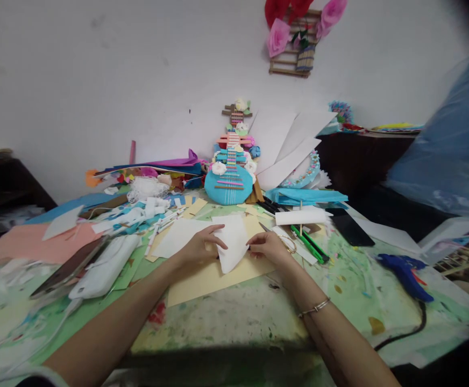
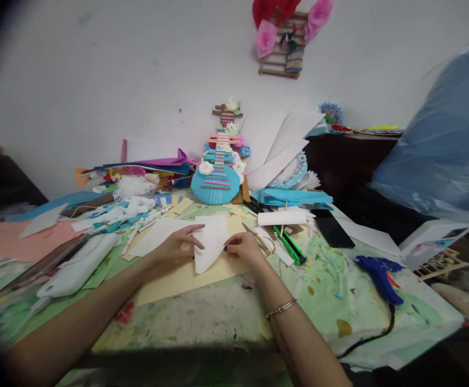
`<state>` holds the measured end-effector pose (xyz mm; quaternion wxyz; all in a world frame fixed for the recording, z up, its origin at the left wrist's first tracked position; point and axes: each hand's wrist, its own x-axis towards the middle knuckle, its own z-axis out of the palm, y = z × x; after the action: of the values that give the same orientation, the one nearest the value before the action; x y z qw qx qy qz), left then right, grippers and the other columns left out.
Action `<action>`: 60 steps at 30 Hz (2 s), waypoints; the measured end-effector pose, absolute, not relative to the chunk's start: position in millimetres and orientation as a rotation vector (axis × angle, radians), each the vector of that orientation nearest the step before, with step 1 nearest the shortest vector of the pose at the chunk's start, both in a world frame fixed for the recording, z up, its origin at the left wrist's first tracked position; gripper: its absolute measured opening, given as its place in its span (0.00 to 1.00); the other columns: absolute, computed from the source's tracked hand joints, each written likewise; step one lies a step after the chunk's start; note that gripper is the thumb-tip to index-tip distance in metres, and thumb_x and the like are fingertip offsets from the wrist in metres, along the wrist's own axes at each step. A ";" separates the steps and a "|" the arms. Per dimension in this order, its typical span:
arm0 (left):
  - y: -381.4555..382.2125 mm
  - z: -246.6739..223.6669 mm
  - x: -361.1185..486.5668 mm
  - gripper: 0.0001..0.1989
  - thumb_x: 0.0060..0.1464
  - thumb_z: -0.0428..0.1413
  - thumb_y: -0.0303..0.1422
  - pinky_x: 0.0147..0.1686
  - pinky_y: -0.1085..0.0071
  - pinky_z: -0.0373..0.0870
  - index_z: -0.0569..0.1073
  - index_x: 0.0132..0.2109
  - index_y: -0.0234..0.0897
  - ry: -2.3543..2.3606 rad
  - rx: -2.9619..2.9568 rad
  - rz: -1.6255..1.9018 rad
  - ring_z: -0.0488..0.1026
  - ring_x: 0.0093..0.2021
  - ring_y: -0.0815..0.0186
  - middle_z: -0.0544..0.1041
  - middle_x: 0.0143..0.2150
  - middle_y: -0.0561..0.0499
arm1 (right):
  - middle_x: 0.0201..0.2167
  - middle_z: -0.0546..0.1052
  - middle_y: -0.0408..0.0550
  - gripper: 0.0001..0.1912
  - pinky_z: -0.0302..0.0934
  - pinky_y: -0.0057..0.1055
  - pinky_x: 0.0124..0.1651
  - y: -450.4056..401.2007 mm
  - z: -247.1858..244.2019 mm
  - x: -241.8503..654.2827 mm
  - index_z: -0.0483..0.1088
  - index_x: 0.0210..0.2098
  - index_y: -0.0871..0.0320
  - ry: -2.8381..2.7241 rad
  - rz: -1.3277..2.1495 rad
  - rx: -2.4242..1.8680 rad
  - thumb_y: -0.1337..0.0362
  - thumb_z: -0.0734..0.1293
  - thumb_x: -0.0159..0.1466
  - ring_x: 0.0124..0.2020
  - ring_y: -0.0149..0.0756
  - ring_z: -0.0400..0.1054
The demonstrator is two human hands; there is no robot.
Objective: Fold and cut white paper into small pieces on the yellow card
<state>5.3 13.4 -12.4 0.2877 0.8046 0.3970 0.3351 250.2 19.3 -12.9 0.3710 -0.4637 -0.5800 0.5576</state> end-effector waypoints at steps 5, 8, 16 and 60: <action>9.3 -11.5 9.0 0.07 0.39 0.63 0.28 0.60 0.57 0.47 0.80 0.30 0.42 1.052 2.232 0.823 0.52 0.63 0.49 0.59 0.63 0.46 | 0.14 0.73 0.42 0.09 0.58 0.23 0.21 21.5 -16.0 251.6 0.72 0.21 0.63 -1.419 1.436 -1.161 0.65 0.73 0.41 0.15 0.26 0.63; 11.3 -11.5 9.1 0.04 0.37 0.64 0.29 0.61 0.54 0.43 0.80 0.26 0.43 1.115 2.239 0.886 0.47 0.64 0.47 0.63 0.61 0.47 | 0.15 0.74 0.44 0.12 0.58 0.23 0.22 23.6 -17.4 252.8 0.72 0.21 0.63 -1.333 1.442 -1.114 0.64 0.75 0.39 0.16 0.27 0.65; 14.1 -6.9 8.2 0.08 0.40 0.63 0.36 0.24 0.72 0.62 0.77 0.26 0.35 1.338 1.571 1.133 0.66 0.21 0.68 0.72 0.19 0.51 | 0.20 0.76 0.48 0.17 0.67 0.27 0.31 24.0 -15.0 250.6 0.72 0.21 0.63 -1.158 1.462 -1.054 0.60 0.77 0.37 0.23 0.31 0.71; 5.3 -0.6 21.8 0.12 0.30 0.69 0.27 0.33 0.78 0.74 0.74 0.24 0.28 1.008 0.881 1.222 0.77 0.28 0.68 0.77 0.24 0.49 | 0.20 0.75 0.44 0.13 0.65 0.26 0.31 12.0 -0.5 244.1 0.71 0.22 0.62 -1.018 1.488 -0.990 0.68 0.75 0.37 0.23 0.31 0.71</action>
<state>21.8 5.3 -0.6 0.6167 0.3825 0.4377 0.5309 244.1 12.0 -0.5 0.5163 -0.4122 -0.4240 0.6195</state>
